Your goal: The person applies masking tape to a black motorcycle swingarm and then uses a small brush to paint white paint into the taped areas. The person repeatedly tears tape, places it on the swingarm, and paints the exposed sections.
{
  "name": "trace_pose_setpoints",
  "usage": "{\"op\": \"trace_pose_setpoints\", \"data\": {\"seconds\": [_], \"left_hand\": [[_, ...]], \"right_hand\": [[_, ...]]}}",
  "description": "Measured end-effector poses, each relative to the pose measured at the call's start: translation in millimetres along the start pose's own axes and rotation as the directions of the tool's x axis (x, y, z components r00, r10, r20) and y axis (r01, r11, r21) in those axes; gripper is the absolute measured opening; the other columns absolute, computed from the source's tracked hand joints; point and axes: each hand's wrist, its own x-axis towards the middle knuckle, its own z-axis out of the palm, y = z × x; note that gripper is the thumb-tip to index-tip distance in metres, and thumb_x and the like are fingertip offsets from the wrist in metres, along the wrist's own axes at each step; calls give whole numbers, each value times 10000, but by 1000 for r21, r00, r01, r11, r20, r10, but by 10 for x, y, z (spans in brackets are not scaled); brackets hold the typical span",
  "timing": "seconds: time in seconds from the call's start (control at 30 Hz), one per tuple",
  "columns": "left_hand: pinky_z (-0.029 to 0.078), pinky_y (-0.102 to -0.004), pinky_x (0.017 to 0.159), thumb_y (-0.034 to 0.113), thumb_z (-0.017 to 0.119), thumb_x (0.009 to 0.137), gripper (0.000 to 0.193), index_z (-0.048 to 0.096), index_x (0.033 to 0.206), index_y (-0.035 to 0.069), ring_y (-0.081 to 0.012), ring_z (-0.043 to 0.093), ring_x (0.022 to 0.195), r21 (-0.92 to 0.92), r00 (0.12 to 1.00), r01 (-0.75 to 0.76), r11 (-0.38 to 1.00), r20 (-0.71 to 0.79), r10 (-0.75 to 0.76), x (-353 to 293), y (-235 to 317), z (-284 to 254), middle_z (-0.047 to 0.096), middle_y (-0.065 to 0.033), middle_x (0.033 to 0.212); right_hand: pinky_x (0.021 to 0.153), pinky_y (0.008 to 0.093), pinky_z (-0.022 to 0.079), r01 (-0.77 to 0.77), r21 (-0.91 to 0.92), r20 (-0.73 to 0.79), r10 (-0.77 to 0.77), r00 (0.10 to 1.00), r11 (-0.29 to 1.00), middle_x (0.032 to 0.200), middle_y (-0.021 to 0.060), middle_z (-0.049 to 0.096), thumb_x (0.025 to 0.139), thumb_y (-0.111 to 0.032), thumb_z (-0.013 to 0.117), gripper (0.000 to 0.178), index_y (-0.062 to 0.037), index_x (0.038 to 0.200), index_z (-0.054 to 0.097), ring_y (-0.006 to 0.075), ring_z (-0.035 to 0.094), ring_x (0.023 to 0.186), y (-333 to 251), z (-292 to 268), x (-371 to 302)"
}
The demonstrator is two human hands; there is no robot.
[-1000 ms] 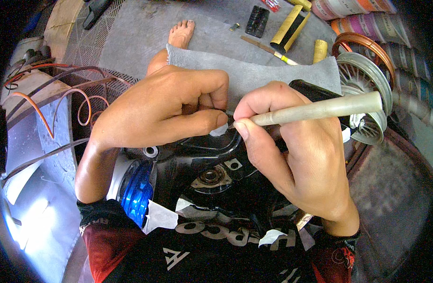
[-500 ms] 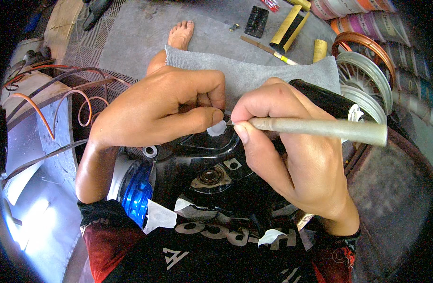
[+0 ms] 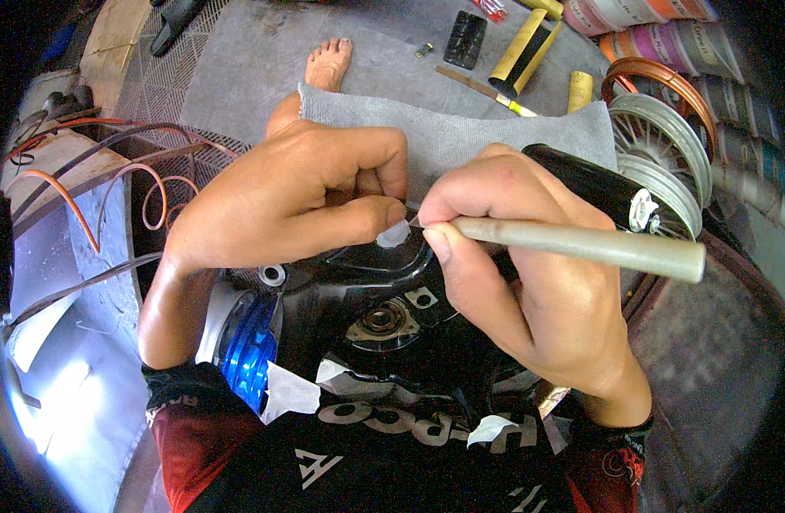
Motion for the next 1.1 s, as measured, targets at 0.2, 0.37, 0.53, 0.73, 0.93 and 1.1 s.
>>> {"op": "trace_pose_setpoints", "data": {"seconds": [0.2,0.37,0.53,0.73,0.93,1.1], "left_hand": [[382,-309,667,131,663,916,135,566,877,47,-137,552,537,41,998,-43,998,-46,44,-9,-24,36,591,-29,601],[396,-306,737,123,666,923,91,608,927,53,-130,584,593,-25,999,-9,1000,-40,8,-22,4,31,629,-30,680],[462,-346,716,63,684,913,115,668,1025,46,-204,636,696,-55,999,-37,998,-15,36,-89,53,-11,666,-70,833],[517,-387,734,18,692,895,150,710,1043,33,-299,667,783,49,984,-179,983,-9,180,-120,1,-8,668,-113,880],[509,-362,677,28,733,869,188,714,1056,28,-276,660,756,70,977,-197,978,-67,201,-120,-17,37,677,-112,867],[472,-288,588,51,774,867,252,693,1106,40,-162,617,631,-35,997,44,998,-55,-46,-139,65,13,661,-68,816]], "right_hand": [[653,243,556,53,-33,-19,-54,998,998,952,141,615,968,41,596,109,64,1073,616,133,629,728,17,27,3],[639,246,538,95,-60,-45,-98,994,994,905,142,636,947,44,623,115,58,1061,632,153,636,717,24,20,4],[620,267,539,250,-111,-78,-259,963,962,845,149,686,902,39,684,160,31,1058,648,202,663,692,87,-42,-14],[599,339,561,126,-82,-108,-134,985,989,803,164,682,786,75,779,209,32,958,666,280,694,677,-82,-66,-157],[552,332,565,243,-192,-199,-280,939,951,738,133,675,651,76,801,231,14,841,687,273,673,606,43,76,-198],[534,325,557,287,-281,-192,-346,918,916,735,125,675,631,75,811,261,25,861,698,255,662,595,97,127,-203]]}}
